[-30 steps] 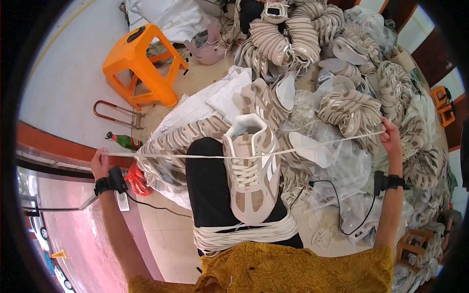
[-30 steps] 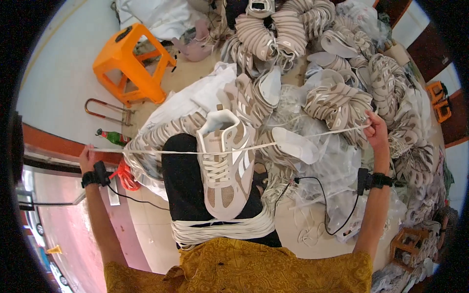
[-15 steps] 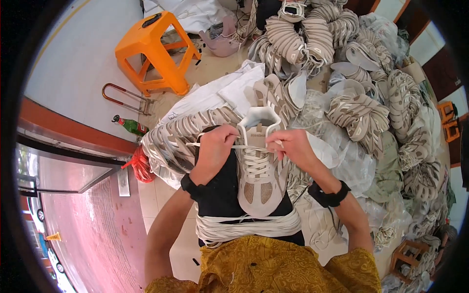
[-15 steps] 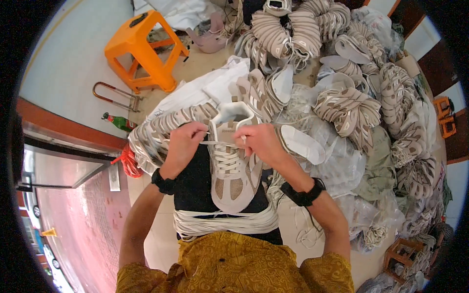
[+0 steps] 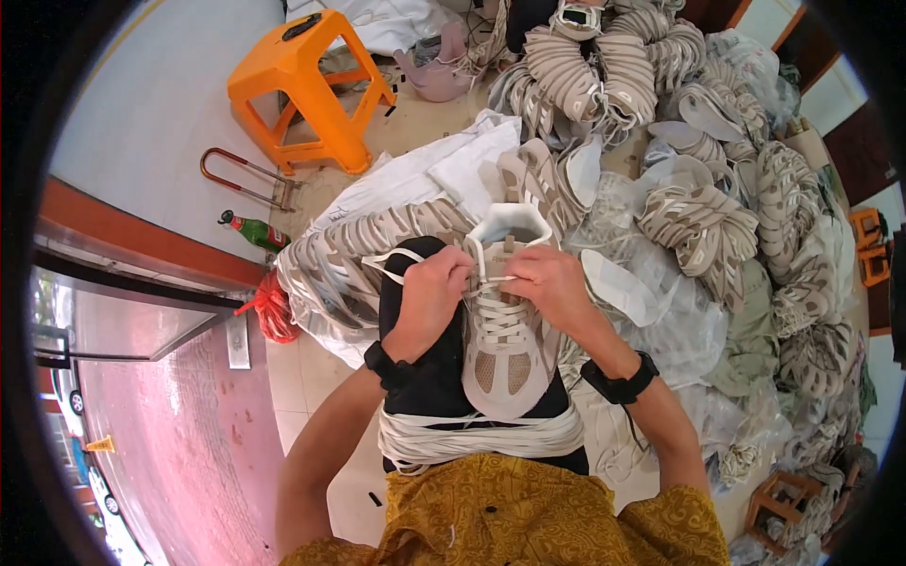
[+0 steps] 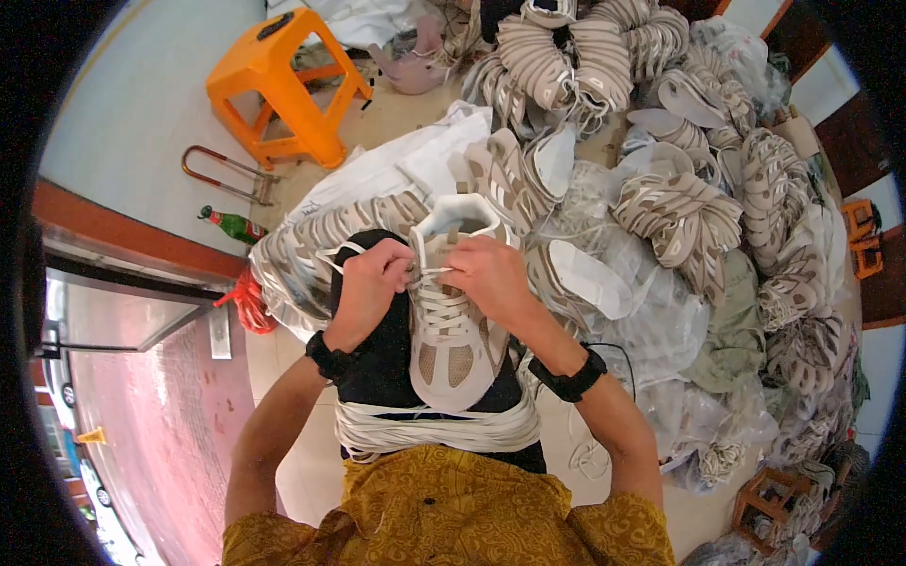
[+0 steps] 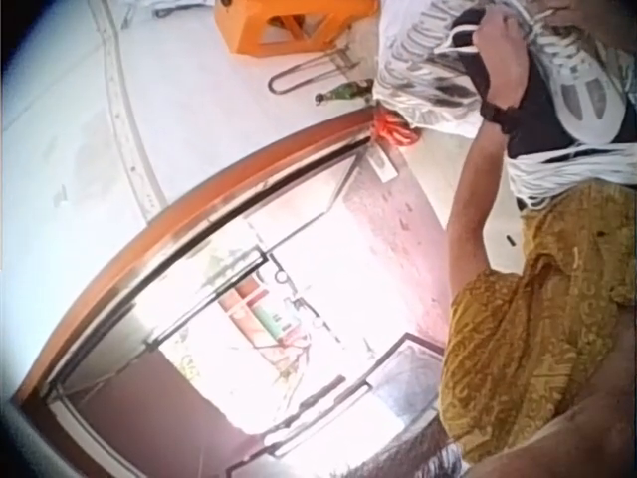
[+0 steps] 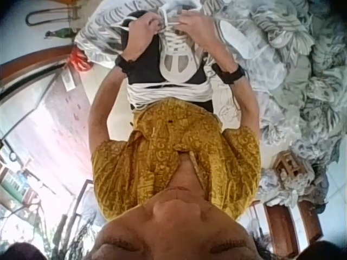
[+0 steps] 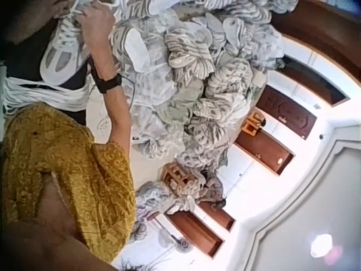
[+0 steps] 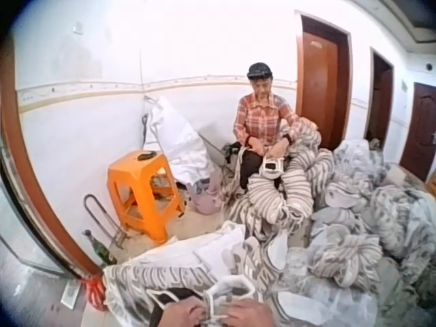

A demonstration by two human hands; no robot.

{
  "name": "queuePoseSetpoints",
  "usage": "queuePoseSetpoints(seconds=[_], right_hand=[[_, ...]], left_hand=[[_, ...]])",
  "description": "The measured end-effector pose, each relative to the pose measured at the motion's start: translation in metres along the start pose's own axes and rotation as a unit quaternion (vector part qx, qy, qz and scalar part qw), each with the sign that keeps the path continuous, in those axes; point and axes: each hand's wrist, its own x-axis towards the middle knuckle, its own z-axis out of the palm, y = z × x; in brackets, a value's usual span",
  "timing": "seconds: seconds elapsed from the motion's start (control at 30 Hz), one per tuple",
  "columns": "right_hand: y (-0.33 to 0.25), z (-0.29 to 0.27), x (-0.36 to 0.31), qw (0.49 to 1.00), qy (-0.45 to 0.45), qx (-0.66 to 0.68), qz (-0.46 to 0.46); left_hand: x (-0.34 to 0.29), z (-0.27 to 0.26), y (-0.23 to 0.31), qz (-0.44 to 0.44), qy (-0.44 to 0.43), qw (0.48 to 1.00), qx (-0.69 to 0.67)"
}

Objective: The recorder is sitting with a large pile of shoe components and is lacing up a white sneaker.

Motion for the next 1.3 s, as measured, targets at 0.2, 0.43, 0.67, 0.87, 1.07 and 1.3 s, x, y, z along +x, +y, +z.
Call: queuePoseSetpoints(seconds=[0.2,0.43,0.67,0.87,1.07,1.3], right_hand=[[0.005,0.003,-0.003,0.999,0.031,0.038,-0.005],[0.006,0.002,-0.008,0.998,0.019,0.057,-0.005],[0.000,-0.008,-0.014,0.982,0.018,0.159,0.104],[0.009,-0.013,-0.025,0.982,0.020,0.164,0.093],[0.009,-0.018,-0.029,0.997,0.039,0.066,0.004],[0.007,-0.009,-0.038,0.912,-0.011,0.332,0.242]], left_hand=[[-0.002,0.007,-0.010,0.074,0.026,0.996,0.044],[-0.003,0.005,-0.009,0.173,-0.008,0.973,0.153],[-0.001,0.008,0.006,0.360,-0.014,0.824,0.437],[0.013,0.003,0.024,0.275,-0.161,0.821,0.473],[0.044,-0.007,0.029,0.213,-0.219,0.848,0.434],[0.037,0.003,0.029,0.196,-0.239,0.808,0.501]])
